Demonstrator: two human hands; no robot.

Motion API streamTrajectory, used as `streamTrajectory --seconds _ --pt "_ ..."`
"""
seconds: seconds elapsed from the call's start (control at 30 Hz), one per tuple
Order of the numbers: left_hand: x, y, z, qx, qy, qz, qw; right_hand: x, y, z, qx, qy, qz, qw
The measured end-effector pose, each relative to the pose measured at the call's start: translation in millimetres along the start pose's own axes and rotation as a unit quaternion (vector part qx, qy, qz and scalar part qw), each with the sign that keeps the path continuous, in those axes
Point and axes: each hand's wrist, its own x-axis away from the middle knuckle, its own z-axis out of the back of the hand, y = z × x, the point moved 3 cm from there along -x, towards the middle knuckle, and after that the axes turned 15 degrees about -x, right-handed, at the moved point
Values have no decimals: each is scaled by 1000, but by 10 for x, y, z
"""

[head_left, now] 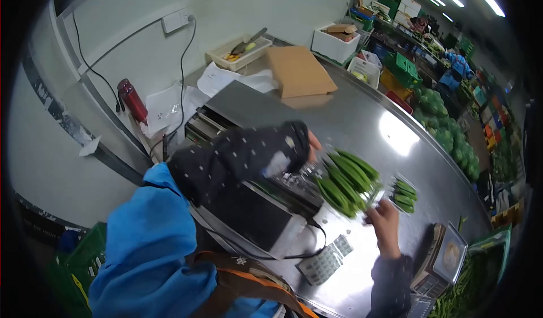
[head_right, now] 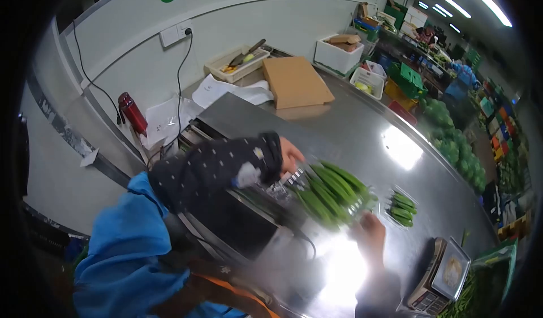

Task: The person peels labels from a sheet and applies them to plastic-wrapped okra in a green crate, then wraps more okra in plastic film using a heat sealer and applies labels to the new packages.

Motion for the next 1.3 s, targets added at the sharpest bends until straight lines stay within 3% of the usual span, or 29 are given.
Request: streamTrajectory --seconds 0.03,0.1,0.13,0.2,0.27,0.3,0.33,0.4,0.43,0.5,0.53,0.57,0.6,0.63,0.67,0.7,0.73,0.8,0.83,0.9,1.07,1.13,1.17,1.2,1.27,1.3 --pt "7 -205 470 18 -45 -3 999 -219 -171 -400 -56 -9 -40 998" --pt "109 -533 1131 -61 27 99 993 -739 -156 -952 -57 -48 -80 994" --pt "28 -894 1425 37 -5 106 994 -976 -92 -1178 -68 -73 -83 992" --pt "215 -1008 1646 116 90 127 981 -1337 21 -1509 -37 -41 -101 993" --pt "145 -1193 1776 47 86 140 985 -1563 142 -1658 -11 -48 -123 991" --pt "327 -1023 1728 -140 154 -27 978 -1638 218 -1696 -8 -41 -121 992" --pt "304 -1126 1718 -137 150 -34 978 -1690 306 -1703 13 -46 -142 989" --pt "193 -1386 1669 121 47 59 990 -1741 286 -1718 38 -41 -167 984" --pt "185 -1466 1672 125 38 54 990 -1716 255 -1717 36 -44 -179 982" --pt "284 -1544 1625 352 -81 11 932 -1686 274 -1667 63 -58 -189 978" --pt "14 -1982 1636 240 -133 70 959 -1637 261 -1551 158 -60 -126 977" --pt "283 -1617 1700 -37 -36 28 998 -1526 171 -1487 250 -65 -64 964" --pt "728 -1024 1760 -309 61 -19 949 -1190 -390 -1618 337 -70 9 939" --pt "1017 -881 1851 -397 53 -89 912 -1008 -448 -1514 433 -108 122 886" --pt "1299 -825 1951 -477 45 -160 863 -788 -482 -1403 395 -146 178 889" --pt "1576 -727 1942 -536 72 -171 824 -551 -676 -1521 441 -164 247 847" --pt "1783 -682 1866 -592 100 -179 779 -442 -459 -1423 468 -175 247 830" --pt "1790 -742 1713 -585 99 -180 784 -400 -257 -1544 340 -123 157 919" --pt "1700 -827 1627 -616 103 -206 754 -421 -325 -1710 465 -188 213 839" --pt "1490 -952 1494 -659 104 -238 705 -479 -225 -1877 458 -169 213 847" --pt "1408 -973 1319 -619 124 -251 734 -537 222 -1697 349 -58 196 914" --pt "1444 -1000 1374 -562 66 -77 821 -524 324 -1587 226 -23 80 971" --pt "1512 -958 1424 -520 49 -36 852 -467 308 -1577 189 18 -39 981" --pt "1575 -941 1459 -500 18 -53 864 -379 187 -1569 187 19 -38 981" --pt "1833 -794 1510 -200 -22 77 976 -180 26 -1534 -108 -17 -108 988" --pt "1930 -694 1566 -185 -49 92 977 -115 -11 -1380 57 -58 -32 996"
